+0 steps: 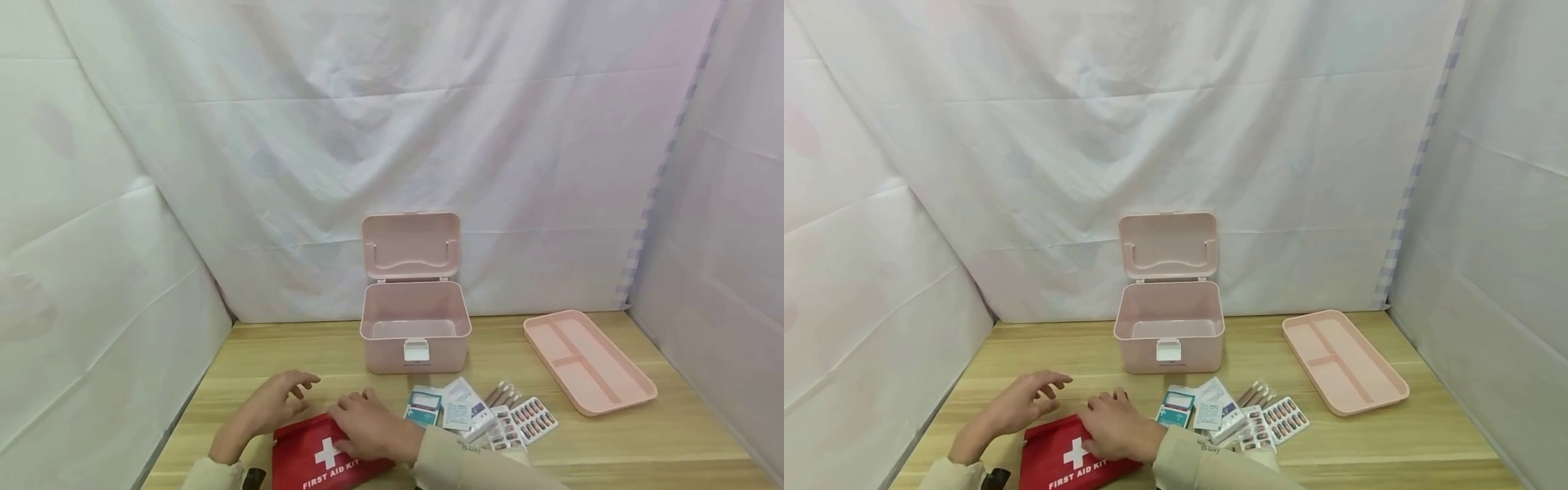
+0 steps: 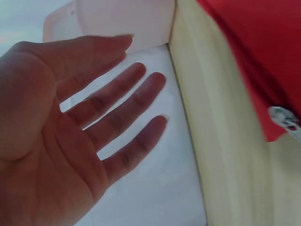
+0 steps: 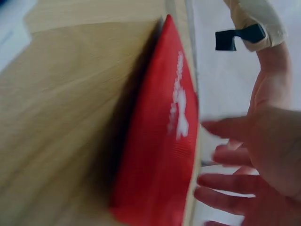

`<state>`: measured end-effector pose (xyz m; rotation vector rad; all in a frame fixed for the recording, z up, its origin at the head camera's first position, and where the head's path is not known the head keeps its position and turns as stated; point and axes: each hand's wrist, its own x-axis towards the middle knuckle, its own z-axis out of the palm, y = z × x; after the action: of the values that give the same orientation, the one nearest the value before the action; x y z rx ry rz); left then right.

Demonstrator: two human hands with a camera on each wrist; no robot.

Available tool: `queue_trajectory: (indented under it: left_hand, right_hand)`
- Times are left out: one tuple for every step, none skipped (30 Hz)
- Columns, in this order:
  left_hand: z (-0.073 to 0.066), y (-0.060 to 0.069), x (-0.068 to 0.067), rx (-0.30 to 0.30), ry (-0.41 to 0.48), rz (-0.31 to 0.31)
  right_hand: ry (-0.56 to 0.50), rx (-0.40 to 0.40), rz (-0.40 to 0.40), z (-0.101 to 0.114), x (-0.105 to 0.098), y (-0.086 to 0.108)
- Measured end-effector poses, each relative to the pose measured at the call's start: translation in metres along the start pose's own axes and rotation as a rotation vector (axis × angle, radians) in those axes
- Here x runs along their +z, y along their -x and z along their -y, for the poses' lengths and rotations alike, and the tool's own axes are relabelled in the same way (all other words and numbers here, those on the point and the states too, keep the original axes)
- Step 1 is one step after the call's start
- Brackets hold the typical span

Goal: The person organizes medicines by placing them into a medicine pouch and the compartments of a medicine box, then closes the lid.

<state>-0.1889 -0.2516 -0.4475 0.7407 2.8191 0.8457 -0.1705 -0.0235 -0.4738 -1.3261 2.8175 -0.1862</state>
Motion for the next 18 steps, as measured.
queue_trajectory:
  left_hand:
    - [0.002, 0.001, 0.001, -0.024, 0.014, 0.021]
    - [0.003, 0.002, 0.002, -0.045, 0.029, 0.04]
    - [0.005, 0.002, 0.002, -0.059, 0.046, 0.058]
    - [0.007, 0.003, 0.003, -0.063, 0.061, 0.072]
    - [0.009, 0.003, 0.003, -0.068, 0.074, 0.082]
    - [0.01, 0.004, 0.003, -0.072, 0.088, 0.091]
    - [0.012, 0.004, 0.003, -0.074, 0.098, 0.098]
    - [0.014, 0.004, 0.004, -0.082, 0.111, 0.106]
    - [0.016, 0.004, 0.004, -0.096, 0.126, 0.118]
    - [0.018, 0.005, 0.004, -0.111, 0.143, 0.128]
    - [0.019, 0.005, 0.005, -0.133, 0.164, 0.143]
    - [0.021, 0.006, 0.006, -0.149, 0.182, 0.157]
    - [0.023, 0.006, 0.007, -0.163, 0.198, 0.169]
    - [0.024, 0.007, 0.008, -0.177, 0.213, 0.181]
    - [0.025, 0.008, 0.009, -0.186, 0.225, 0.191]
    - [0.026, 0.008, 0.009, -0.185, 0.233, 0.195]
    - [0.027, 0.008, 0.01, -0.184, 0.238, 0.198]
    - [0.027, 0.007, 0.011, -0.176, 0.239, 0.199]
  right_hand:
    - [-0.02, 0.0, 0.045, -0.002, 0.003, 0.0]
    - [-0.045, 0.0, 0.087, -0.003, 0.005, 0.0]
    - [-0.069, 0.003, 0.122, -0.005, 0.007, -0.001]
    - [-0.083, 0.005, 0.144, -0.006, 0.009, -0.002]
    - [-0.091, 0.008, 0.16, -0.008, 0.011, -0.003]
    - [-0.096, 0.015, 0.167, -0.009, 0.012, -0.005]
    - [-0.109, 0.03, 0.167, -0.01, 0.013, -0.007]
    - [-0.118, 0.046, 0.166, -0.01, 0.013, -0.008]
    - [-0.123, 0.061, 0.164, -0.011, 0.014, -0.01]
    - [-0.125, 0.072, 0.165, -0.011, 0.014, -0.011]
    - [-0.124, 0.081, 0.167, -0.011, 0.015, -0.012]
    - [-0.122, 0.089, 0.169, -0.011, 0.015, -0.013]
    - [-0.121, 0.094, 0.173, -0.011, 0.016, -0.013]
    - [-0.117, 0.098, 0.175, -0.01, 0.017, -0.014]
    - [-0.112, 0.101, 0.176, -0.01, 0.018, -0.015]
    - [-0.109, 0.106, 0.176, -0.01, 0.019, -0.015]
    - [-0.106, 0.112, 0.178, -0.01, 0.02, -0.016]
    - [-0.106, 0.118, 0.181, -0.01, 0.021, -0.016]
